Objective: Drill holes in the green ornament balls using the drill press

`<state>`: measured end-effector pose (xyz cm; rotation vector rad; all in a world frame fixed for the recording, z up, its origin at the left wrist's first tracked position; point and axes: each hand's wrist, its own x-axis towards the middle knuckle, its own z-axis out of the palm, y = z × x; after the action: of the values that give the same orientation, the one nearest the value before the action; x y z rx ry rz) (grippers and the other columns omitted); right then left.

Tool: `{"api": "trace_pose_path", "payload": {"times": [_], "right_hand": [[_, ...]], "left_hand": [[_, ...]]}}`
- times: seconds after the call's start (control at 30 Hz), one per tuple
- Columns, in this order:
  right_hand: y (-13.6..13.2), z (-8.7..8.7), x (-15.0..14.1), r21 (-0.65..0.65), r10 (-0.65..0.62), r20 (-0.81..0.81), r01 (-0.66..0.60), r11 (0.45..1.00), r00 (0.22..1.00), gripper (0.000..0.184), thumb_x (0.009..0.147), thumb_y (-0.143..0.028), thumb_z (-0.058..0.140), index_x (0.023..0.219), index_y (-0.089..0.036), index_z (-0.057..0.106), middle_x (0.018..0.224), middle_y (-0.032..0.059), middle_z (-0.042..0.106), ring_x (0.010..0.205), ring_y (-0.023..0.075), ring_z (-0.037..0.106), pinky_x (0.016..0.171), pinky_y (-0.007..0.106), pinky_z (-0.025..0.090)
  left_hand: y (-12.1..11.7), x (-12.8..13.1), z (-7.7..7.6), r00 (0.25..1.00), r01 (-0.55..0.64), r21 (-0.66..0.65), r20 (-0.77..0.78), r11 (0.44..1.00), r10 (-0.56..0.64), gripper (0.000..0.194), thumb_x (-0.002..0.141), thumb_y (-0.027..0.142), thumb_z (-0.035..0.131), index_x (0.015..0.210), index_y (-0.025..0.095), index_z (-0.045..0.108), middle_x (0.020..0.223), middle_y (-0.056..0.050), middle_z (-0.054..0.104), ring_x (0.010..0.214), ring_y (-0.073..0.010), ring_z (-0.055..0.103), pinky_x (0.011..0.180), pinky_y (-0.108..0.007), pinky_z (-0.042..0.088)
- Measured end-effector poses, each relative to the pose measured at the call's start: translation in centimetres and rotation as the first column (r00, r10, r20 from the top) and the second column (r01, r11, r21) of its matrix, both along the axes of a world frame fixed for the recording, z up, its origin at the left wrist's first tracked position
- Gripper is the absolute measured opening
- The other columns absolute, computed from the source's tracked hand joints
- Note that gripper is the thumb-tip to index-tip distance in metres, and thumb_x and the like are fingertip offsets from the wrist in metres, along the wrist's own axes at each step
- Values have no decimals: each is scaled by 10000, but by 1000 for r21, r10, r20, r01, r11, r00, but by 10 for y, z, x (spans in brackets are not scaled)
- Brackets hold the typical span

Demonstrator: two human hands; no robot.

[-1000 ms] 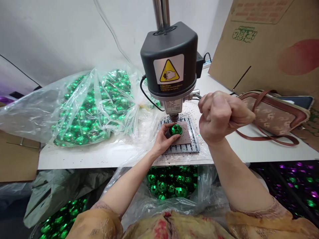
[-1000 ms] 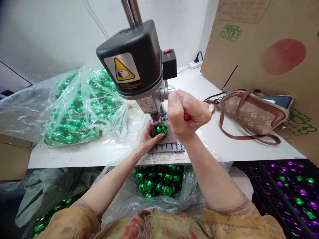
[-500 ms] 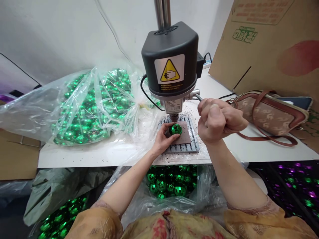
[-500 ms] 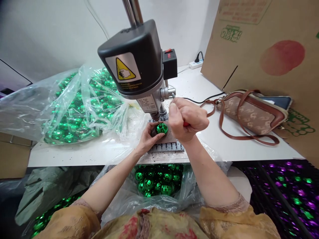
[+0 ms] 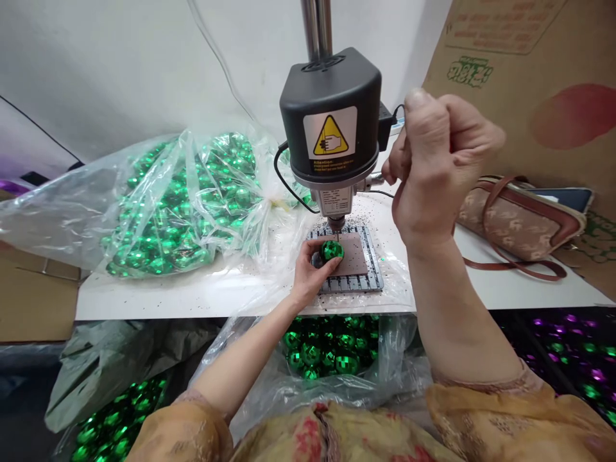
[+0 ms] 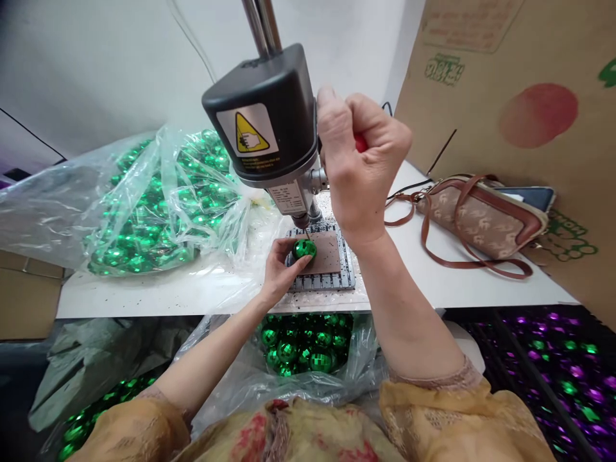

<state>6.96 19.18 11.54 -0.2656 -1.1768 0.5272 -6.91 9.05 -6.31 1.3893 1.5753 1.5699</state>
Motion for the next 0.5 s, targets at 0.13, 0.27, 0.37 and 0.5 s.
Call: {"api": "trace_pose_path", "payload": {"times": [0.13,0.27,0.37,0.5], "right_hand": [[1,-1,1,20,57,-23,-57,998,998,546,909,-487,677,605,-199,326,501,-86,293,412,25,288,432,237,241],[-1,-5,0,40,63,-54,-61,997,997,491,967,-326,631,606,-177,335,512,-83,297,443,12,304,468,220,240],[-2,-6,-1,32,52,-64,-50,998,997,483,982,-259,609,603,-176,321,511,-75,309,457,15,313,473,222,236],[-3,-5,-1,54,42,-72,-38,998,997,488,984,-240,617,598,-181,323,489,-74,317,430,20,316,442,220,233]], "left_hand": [[-64,-2,10,875,331,10,-377,944,-303,326,843,340,773,1090,206,607,1043,-77,704,979,-221,678,844,-354,534],[-124,-11,4,360,615,-327,-693,717,-625,355,871,456,757,1100,205,655,985,-94,722,856,-251,668,716,-377,507],[-131,-26,3,425,578,-374,-620,725,-659,259,942,388,688,1171,269,679,1031,-83,752,913,-273,700,802,-411,537],[-70,-57,18,836,270,-134,-458,953,-301,242,942,177,545,1106,269,698,1009,-82,741,967,-292,700,870,-442,549]]}}
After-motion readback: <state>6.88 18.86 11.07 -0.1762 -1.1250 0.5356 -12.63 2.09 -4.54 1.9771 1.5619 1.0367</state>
